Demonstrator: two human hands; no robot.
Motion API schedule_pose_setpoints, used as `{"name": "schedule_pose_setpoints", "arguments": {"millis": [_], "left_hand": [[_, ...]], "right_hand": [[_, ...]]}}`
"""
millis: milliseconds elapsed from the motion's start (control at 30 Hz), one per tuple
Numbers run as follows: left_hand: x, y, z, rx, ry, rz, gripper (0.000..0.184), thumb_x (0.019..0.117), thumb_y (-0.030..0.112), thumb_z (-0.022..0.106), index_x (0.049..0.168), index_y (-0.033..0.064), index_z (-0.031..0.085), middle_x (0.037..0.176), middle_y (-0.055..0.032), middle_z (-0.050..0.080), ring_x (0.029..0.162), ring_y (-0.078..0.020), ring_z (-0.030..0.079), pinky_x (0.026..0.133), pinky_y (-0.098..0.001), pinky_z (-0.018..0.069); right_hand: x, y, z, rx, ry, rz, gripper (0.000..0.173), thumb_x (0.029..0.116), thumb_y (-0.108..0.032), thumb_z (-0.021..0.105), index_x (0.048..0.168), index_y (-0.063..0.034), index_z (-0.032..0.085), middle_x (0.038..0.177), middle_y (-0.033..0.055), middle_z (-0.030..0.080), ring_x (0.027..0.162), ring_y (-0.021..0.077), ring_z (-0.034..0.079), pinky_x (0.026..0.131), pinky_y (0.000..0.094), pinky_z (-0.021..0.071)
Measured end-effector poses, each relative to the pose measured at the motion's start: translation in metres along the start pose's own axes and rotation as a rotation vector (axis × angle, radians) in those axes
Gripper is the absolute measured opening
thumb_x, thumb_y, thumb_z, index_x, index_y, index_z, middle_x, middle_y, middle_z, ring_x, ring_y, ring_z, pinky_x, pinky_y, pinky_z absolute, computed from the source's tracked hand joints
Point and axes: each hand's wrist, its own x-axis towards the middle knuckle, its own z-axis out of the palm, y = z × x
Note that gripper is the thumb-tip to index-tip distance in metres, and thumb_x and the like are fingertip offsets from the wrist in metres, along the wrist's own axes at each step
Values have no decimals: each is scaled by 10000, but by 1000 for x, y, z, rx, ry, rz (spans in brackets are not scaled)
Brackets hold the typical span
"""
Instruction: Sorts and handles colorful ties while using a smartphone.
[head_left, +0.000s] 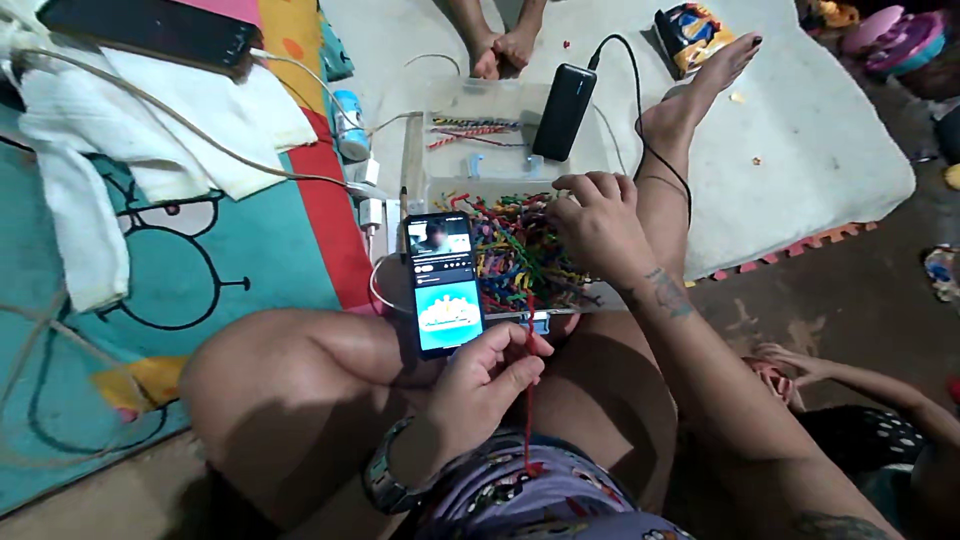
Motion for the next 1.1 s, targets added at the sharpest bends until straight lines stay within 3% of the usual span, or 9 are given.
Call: {"name": "schedule_pose_setpoints", "arguments": {"millis": [67,200,400,500,600,667,833,967,1100], "left_hand": [[2,1,2,-8,-10,-7,121,1016,64,564,1113,46,634,987,64,661,825,13,633,738,-165,548],[3,0,6,-5,-42,30,125,1017,71,569,1110,26,641,972,71,658,842,27,629,776,-165,547],[2,-4,0,-11,1,-4,124,1026,89,564,1114,56,646,999,45,679,828,-3,638,704,-167,537],[4,-6,2,-37,-11,-3,117,1029,98,567,1114,63,640,984,45,692,832,-12,653,712,-178,543],[6,-7,4,-53,-21,5,124,1040,105,551,1115,60,639,976,35,691,854,-41,679,754,-218,578],[7,-7,5,-57,-10,10,136,1050,117,534,1110,64,643,947,34,683,822,-46,670,718,-218,568],[12,-4,11,-81,121,45,127,1037,86,540,1075,61,658,918,64,666,782,-17,640,723,-203,567],[21,3,15,-120,269,47,160,1030,74,547,1112,33,678,933,39,676,795,-39,640,758,-223,566],[25,7,15,-187,398,46,156,1021,50,546,1100,11,675,932,-3,693,800,-67,660,769,-242,579]], "right_hand": [[3,0,4,-5,-53,1,200,956,-68,634,1099,-101,769,1351,194,621,1278,493,532,1034,779,314],[-1,2,11,-28,-34,-15,126,891,-34,704,987,-70,776,1333,195,622,1277,501,525,1034,808,291],[-19,-6,-25,-53,70,62,127,938,-124,683,1023,-58,751,1275,198,650,1238,480,560,1042,765,322],[-30,-6,-34,-53,154,88,118,944,-124,672,1007,-50,738,1139,191,681,1129,453,607,959,702,402],[-39,-5,-42,-25,238,157,160,970,-173,642,1027,-54,732,1011,187,696,953,410,657,782,631,456],[-47,-4,-46,106,283,229,160,962,-178,673,1025,-42,729,967,170,696,856,347,667,735,579,507],[-68,-22,-36,675,316,380,142,946,-175,682,1033,-63,686,885,-25,680,744,5,632,690,194,551],[-84,-54,-32,1187,271,326,77,953,-112,674,1022,-147,665,893,-109,690,767,-12,637,716,180,556],[-102,-83,-20,1241,179,236,89,960,-127,681,1035,-81,668,908,-81,694,784,-13,647,707,174,565]]}}
